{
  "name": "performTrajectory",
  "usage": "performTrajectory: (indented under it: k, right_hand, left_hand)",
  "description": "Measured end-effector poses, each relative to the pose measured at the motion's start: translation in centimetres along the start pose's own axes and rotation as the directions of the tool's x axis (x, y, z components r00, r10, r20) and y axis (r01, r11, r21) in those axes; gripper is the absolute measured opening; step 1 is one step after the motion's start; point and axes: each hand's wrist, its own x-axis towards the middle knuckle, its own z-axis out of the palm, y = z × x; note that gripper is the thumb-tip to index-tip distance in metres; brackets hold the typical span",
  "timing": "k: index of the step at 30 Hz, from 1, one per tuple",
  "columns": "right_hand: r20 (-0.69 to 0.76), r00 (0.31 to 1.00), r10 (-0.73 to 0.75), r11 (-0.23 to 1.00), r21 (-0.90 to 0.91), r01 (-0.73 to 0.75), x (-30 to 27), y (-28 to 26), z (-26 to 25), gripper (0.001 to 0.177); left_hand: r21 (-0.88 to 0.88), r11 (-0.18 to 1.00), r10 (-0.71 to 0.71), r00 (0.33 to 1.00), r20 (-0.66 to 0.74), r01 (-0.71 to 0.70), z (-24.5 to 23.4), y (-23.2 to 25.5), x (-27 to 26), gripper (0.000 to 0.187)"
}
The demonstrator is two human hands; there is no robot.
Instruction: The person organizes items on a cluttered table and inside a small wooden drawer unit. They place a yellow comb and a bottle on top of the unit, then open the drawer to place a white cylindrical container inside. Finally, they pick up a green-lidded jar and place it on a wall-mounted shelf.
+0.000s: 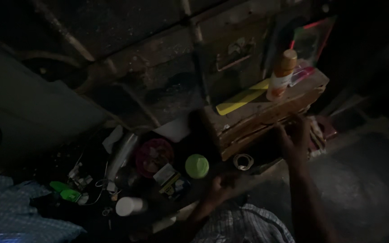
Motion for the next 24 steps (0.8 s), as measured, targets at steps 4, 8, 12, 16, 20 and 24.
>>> performTrajectory:
  k: [4,8,12,16,20,24]
  right_hand:
    - [0.161,0.918,0.362,0.901,0.193,-0.389,-7.2,1.6,2.0,0.037]
    - [0.358,0.79,0.498,0.743,0.295,-0.601,-13.9,1.8,5.3,0.034]
    - [0.452,0.658,0.603,0.717,0.055,-0.695,-16.5,-1.0,6.8,0.032]
    - [0.532,0.665,0.525,0.701,0.173,-0.692,-18.3,-1.9,8.7,0.035]
    - [0.534,0.657,0.532,0.637,0.259,-0.726,-22.6,-0.2,10.9,0.034]
    - [0.47,0.646,0.602,0.633,0.213,-0.745,-24.5,0.2,12.6,0.032]
  left_hand:
    - [-0.027,0.977,0.213,0.977,0.011,-0.213,-0.6,-1.2,0.0,0.037]
    - [0.049,0.996,0.077,0.997,0.011,-0.077,-0.9,1.5,-1.0,0.037]
    - [0.054,0.998,0.045,0.998,-0.037,-0.043,-1.5,4.7,-2.1,0.038]
    - [0.01,0.973,0.229,0.971,-0.065,-0.229,-2.9,5.2,-3.3,0.035]
    - [-0.004,0.98,0.198,0.978,-0.066,-0.199,-4.9,5.7,-4.9,0.034]
    - [0.089,0.989,0.123,0.99,-0.066,-0.117,-6.5,6.2,-5.9,0.035]
